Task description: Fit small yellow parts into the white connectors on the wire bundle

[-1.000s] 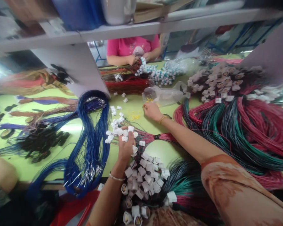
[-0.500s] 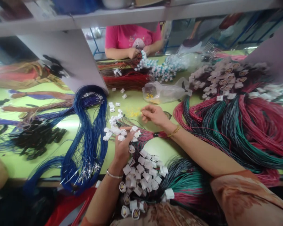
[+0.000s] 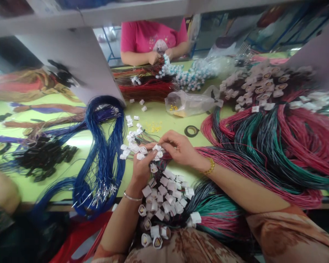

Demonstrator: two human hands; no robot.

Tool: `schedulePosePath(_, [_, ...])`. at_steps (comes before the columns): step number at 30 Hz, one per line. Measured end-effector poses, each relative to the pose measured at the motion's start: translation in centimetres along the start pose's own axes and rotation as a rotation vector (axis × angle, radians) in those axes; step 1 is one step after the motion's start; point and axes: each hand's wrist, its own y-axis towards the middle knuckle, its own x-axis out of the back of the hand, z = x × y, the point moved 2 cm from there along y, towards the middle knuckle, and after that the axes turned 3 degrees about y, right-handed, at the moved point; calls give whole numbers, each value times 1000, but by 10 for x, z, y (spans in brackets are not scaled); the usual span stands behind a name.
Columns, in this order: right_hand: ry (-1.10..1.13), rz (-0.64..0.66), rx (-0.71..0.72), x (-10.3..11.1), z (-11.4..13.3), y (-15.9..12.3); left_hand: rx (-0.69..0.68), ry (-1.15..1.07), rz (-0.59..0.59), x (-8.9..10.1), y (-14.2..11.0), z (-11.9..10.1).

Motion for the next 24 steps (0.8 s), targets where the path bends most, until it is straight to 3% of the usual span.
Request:
schedulePosePath(3, [-84, -6, 74, -3, 4, -2, 20, -29, 20, 2, 0, 3])
schedulePosePath(9, [-90, 0, 43, -5, 4, -4, 46, 5, -5, 2, -1, 2])
schedulePosePath(19, [-229, 19, -121, -14, 10, -14, -182, 231, -101, -5, -3, -9])
schedulePosePath(24, [-284, 46, -28, -29, 10, -26, -135, 286, -148, -6, -4, -9])
